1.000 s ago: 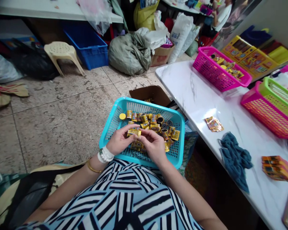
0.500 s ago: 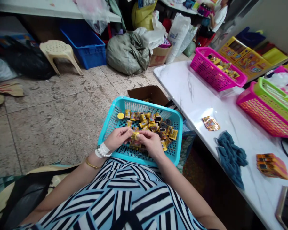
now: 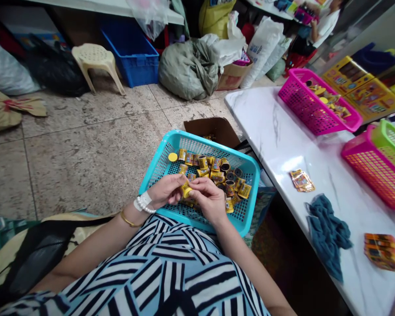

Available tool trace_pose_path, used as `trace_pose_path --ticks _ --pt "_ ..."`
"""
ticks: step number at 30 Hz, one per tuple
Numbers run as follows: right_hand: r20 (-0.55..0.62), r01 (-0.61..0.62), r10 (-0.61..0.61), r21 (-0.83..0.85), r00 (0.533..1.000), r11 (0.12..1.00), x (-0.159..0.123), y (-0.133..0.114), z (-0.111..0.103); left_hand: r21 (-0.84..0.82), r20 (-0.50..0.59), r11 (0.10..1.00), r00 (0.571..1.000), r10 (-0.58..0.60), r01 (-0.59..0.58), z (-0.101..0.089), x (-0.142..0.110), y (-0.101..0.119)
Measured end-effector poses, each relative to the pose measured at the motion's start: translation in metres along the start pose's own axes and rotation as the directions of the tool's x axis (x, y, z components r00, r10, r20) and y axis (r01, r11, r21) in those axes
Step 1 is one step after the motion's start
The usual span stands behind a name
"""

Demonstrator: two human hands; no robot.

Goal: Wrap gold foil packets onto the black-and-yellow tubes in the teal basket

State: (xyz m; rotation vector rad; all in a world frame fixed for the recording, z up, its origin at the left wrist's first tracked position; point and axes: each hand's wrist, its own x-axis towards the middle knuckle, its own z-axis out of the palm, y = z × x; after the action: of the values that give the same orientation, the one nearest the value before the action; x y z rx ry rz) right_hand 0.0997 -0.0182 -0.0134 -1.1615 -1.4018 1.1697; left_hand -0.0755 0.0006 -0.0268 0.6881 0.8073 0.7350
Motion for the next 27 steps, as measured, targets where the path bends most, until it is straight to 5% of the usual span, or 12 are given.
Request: trace_pose_path --ticks 4,12,24,27 --pt "-0.096 -0.004 0.005 0.009 0.995 1.0 -0.005 0.002 0.001 -0.077 0.072 0.996 0.997 -0.039 0.045 0.003 -0.003 0.004" --pt "-0.07 0.154 -0.165 -0.136 0.984 0.979 -0.01 0.001 0.003 -0.096 -0.015 0.993 0.998 -0.064 0.062 0.011 -0.001 0.0" --pt "-0.095 0.241 -0.248 -0.077 0.964 0.967 -0.002 -0.013 0.013 0.064 -0.115 0.994 0.991 -0.075 0.083 0.02 0.0 0.004" --pt "-0.151 0.259 -0.273 -0.108 0.95 0.96 0.013 -0.026 -0.003 0.23 -0.226 0.971 0.968 0.11 -0.057 0.002 -0.012 0.026"
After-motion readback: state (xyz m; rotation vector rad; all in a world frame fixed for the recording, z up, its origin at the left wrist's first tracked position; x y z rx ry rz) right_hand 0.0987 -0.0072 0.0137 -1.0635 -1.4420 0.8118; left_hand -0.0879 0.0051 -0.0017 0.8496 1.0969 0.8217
